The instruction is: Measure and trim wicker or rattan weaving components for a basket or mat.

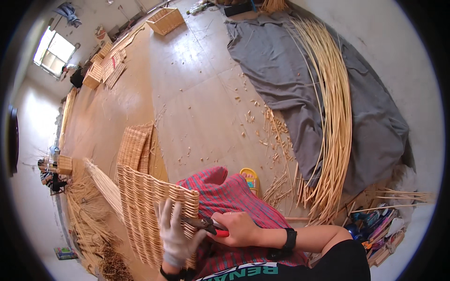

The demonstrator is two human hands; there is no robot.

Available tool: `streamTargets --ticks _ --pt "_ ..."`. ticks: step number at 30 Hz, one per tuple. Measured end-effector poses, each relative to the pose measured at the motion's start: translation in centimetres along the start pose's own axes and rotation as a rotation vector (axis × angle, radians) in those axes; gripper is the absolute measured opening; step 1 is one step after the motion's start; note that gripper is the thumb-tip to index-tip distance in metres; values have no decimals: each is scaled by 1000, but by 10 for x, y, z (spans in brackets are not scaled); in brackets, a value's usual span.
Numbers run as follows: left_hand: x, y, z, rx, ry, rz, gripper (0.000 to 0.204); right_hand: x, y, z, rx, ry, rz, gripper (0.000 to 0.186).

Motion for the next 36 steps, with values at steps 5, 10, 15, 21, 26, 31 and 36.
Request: streamTargets --ticks 5,10,15,21,26,31,36 --pt "-1 -108 21 165 214 31 64 7 3 0 -47 -26 -16 34" --pt "-16 -201 85 316 405 -50 58 -3 5 9 4 -103 22 31" --pt "2 -171 67 268 291 -141 46 6 -8 11 76 46 -198 24" --pt "-21 -159 59 216 202 -29 58 30 -45 -58 9 -345 -205 92" --pt "-32 -144 62 218 190 2 57 29 -29 -54 70 -169 -240 88" --pt "-30 -138 65 222 153 80 55 -4 -31 -16 299 -241 202 35" --pt "-26 -136 61 207 85 -40 55 -18 -14 -27 54 -58 272 16"
Point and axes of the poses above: each hand's wrist, its own y-axis towards the middle knuckle, its own x-axis out of the back of the hand, z = x × y, the point moved 7 cm from there along y, towards the middle knuckle, and after that the axes turned 4 degrees about x, right-handed, at the moved point
